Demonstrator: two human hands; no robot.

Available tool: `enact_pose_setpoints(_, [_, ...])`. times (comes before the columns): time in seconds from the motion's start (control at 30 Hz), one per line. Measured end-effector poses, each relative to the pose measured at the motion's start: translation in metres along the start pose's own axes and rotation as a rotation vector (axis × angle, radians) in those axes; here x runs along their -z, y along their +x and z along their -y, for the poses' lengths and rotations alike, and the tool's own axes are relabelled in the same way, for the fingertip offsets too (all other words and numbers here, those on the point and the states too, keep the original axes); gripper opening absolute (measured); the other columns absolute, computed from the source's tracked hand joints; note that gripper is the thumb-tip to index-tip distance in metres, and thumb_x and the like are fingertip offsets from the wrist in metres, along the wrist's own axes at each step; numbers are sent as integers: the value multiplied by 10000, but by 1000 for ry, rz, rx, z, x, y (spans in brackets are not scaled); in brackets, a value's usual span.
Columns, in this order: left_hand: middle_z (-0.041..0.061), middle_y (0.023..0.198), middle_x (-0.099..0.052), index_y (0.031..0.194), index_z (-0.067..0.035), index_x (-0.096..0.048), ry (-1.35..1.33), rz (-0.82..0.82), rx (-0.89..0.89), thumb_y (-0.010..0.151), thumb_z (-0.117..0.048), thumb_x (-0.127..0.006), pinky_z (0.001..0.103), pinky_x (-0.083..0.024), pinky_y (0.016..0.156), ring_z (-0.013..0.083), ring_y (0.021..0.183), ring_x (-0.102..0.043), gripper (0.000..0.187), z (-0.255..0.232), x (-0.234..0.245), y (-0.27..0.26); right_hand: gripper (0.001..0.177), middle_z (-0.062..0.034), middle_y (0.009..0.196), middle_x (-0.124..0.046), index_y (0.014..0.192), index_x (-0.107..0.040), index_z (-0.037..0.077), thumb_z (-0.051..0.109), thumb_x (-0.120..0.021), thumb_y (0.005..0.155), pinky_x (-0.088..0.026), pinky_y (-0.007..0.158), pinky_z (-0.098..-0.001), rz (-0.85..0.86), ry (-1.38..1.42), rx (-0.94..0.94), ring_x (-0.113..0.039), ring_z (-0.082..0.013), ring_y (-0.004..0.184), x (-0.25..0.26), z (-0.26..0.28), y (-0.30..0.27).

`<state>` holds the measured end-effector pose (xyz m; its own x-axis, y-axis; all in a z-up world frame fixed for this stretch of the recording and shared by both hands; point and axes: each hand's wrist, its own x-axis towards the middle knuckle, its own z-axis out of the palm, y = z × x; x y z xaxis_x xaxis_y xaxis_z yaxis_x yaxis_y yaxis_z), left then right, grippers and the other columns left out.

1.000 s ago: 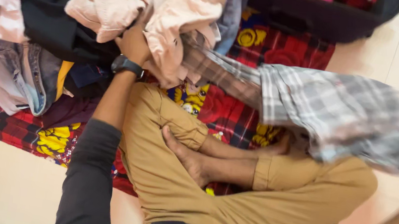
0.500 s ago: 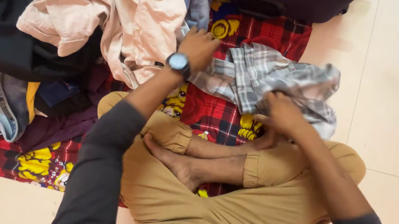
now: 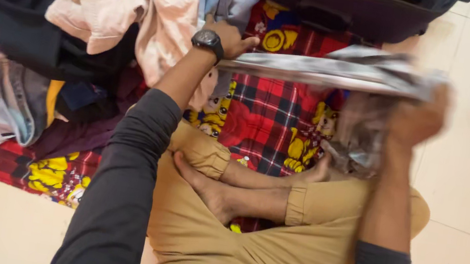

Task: The person sits on the floor and folds a plaid shirt, smoothing it out and arranging the sleeves before folding it into a compact rectangular shape.

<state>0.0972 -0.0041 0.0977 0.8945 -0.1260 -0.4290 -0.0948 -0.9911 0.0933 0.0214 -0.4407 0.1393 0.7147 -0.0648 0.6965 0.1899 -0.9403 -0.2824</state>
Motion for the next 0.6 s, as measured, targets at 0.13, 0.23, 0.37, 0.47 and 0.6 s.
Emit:
enact_pose_setpoints(0.13, [193, 1221, -719, 1107, -50, -781, 84, -133, -21, 1048, -703, -337, 664, -253, 1135, 362, 1261, -580, 792, 6, -27, 13, 206, -210, 1171, -690, 1194, -632, -1, 67, -648, 1000, -535, 991, -428, -17, 367, -620, -678, -352, 1122, 58, 4, 27])
enact_pose_setpoints(0.23, [137, 1186, -707, 1099, -41, -761, 369, -275, -281, 919, -728, -517, 560, -271, 1108, 371, 1245, -514, 751, 22, -91, 34, 272, -213, 1193, -665, 1229, -602, -10, 64, -672, 977, -527, 997, -425, 6, 432, -616, -656, -347, 1142, 82, -15, 31])
enact_pose_setpoints(0.37, [100, 1202, -681, 1091, -172, -745, 430, -669, -202, 482, -596, -641, 718, -298, 1025, 315, 1312, -473, 749, 43, -135, 22, 369, -218, 1224, -631, 1277, -562, -22, 61, -703, 946, -516, 1005, -422, 13, 445, -644, -627, -341, 1168, 91, -39, 25])
enact_pose_setpoints(0.47, [47, 1142, -665, 1036, -151, -736, 397, -493, -262, 967, -221, -656, 804, -269, 1131, 288, 1284, -498, 128, 40, -127, 12, 445, -221, 1246, -606, 1313, -531, -32, 58, -727, 923, -508, 1011, -419, 12, 456, -653, -605, -336, 1188, 81, -38, 17])
enact_pose_setpoints(0.6, [108, 1182, -653, 1046, -90, -718, 265, -470, -317, 938, -188, -676, 732, -343, 1101, 329, 1319, -516, 152, 66, -107, 7, 547, -226, 1277, -572, 1361, -491, -44, 54, -758, 893, -496, 1019, -416, 90, 495, -594, -576, -330, 1215, 60, -27, 11])
